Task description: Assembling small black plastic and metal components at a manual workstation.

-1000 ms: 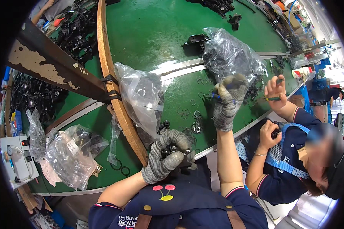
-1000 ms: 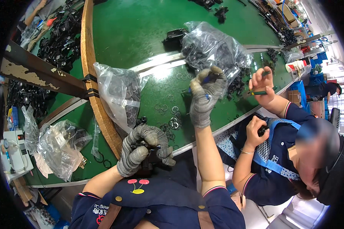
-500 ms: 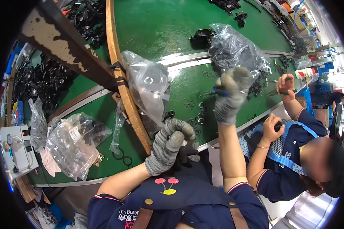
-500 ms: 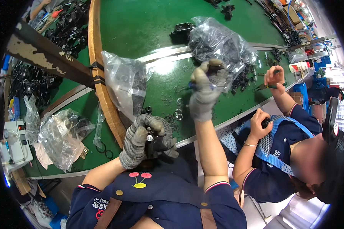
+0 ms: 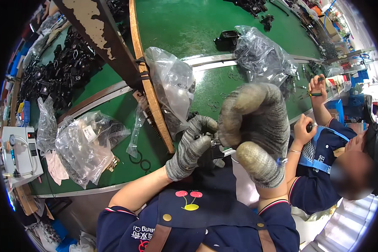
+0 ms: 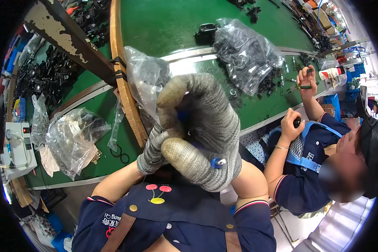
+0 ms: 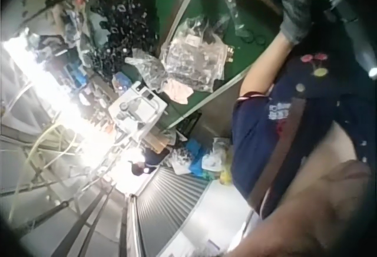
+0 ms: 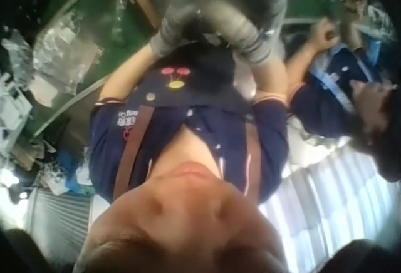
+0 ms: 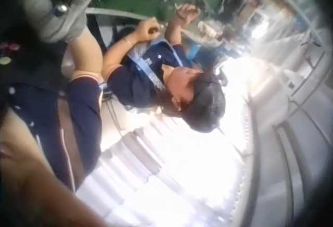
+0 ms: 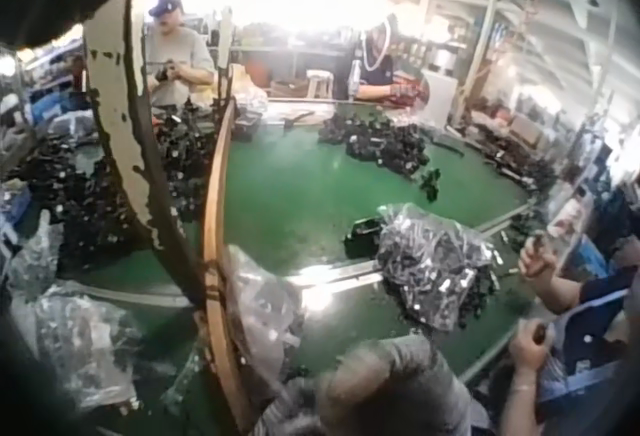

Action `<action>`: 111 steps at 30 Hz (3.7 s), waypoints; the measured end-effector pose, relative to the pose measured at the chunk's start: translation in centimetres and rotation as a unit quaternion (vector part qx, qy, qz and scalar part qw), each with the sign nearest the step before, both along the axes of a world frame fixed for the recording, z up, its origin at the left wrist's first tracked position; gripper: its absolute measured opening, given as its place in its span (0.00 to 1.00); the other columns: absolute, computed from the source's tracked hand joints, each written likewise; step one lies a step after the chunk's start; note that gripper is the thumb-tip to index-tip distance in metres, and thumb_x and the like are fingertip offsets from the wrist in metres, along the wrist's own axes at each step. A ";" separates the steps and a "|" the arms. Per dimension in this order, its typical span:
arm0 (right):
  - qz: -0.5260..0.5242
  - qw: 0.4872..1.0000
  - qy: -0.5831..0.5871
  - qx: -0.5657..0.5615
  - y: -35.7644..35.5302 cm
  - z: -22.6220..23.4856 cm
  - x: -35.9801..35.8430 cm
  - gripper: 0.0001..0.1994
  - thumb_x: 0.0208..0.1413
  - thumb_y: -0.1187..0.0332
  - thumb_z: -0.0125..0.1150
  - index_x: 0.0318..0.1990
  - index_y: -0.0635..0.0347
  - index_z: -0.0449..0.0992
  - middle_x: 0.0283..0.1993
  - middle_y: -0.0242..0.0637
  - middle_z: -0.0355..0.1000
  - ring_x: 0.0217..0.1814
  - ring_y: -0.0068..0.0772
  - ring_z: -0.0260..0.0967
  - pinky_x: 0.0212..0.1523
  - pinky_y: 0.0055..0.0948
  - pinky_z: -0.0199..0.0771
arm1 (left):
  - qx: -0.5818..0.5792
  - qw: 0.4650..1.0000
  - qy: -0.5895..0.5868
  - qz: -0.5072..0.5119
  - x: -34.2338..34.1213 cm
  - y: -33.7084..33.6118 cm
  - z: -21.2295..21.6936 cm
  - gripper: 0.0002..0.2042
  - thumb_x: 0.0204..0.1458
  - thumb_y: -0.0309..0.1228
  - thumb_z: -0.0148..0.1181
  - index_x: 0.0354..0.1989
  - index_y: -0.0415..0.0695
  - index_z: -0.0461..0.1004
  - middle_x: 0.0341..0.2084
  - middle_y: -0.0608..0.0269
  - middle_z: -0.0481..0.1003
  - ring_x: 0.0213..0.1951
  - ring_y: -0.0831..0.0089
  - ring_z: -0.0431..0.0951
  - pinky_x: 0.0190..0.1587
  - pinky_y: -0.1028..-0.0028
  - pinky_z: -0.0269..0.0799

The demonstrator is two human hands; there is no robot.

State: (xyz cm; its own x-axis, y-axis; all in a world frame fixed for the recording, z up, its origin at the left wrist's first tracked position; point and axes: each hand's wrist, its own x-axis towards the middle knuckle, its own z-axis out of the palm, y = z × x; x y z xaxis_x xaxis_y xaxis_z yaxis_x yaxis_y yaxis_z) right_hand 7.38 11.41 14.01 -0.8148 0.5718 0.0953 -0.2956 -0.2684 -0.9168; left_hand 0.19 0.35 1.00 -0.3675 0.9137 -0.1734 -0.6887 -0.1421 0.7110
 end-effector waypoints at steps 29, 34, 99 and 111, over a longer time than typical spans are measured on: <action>0.031 0.982 0.045 0.180 1.1 -3.9 0.1 0.24 0.54 0.75 0.61 0.58 0.66 0.65 0.40 0.34 0.69 0.38 0.23 0.68 0.44 0.26 0.71 | -0.062 0.986 0.147 -0.041 -0.7 -1.1 -0.8 0.29 0.55 0.31 0.68 0.64 0.43 0.64 0.55 0.61 0.70 0.55 0.71 0.70 0.60 0.69 0.67; -0.009 0.975 0.133 0.177 0.5 -6.4 -1.1 0.32 0.50 0.77 0.58 0.66 0.70 0.62 0.45 0.43 0.75 0.39 0.32 0.75 0.44 0.31 0.76 | -0.013 0.977 0.212 -0.017 0.0 -0.2 -2.1 0.31 0.57 0.31 0.67 0.67 0.42 0.61 0.61 0.57 0.68 0.62 0.66 0.68 0.65 0.64 0.64; -0.117 0.950 0.013 0.289 -0.3 -5.4 1.6 0.28 0.50 0.85 0.68 0.59 0.54 0.71 0.45 0.36 0.69 0.38 0.24 0.68 0.39 0.25 0.77 | 0.042 0.996 0.052 -0.061 -0.5 -0.2 -1.1 0.19 0.57 0.29 0.57 0.55 0.47 0.60 0.44 0.64 0.67 0.47 0.75 0.69 0.55 0.71 0.67; -0.235 0.808 -0.159 0.517 8.7 -4.6 -3.6 0.19 0.52 0.77 0.63 0.53 0.52 0.75 0.39 0.36 0.70 0.38 0.31 0.67 0.38 0.28 0.70 | 0.108 0.993 0.027 -0.026 0.1 0.5 -1.7 0.17 0.55 0.22 0.61 0.47 0.49 0.60 0.39 0.65 0.66 0.42 0.74 0.70 0.48 0.70 0.74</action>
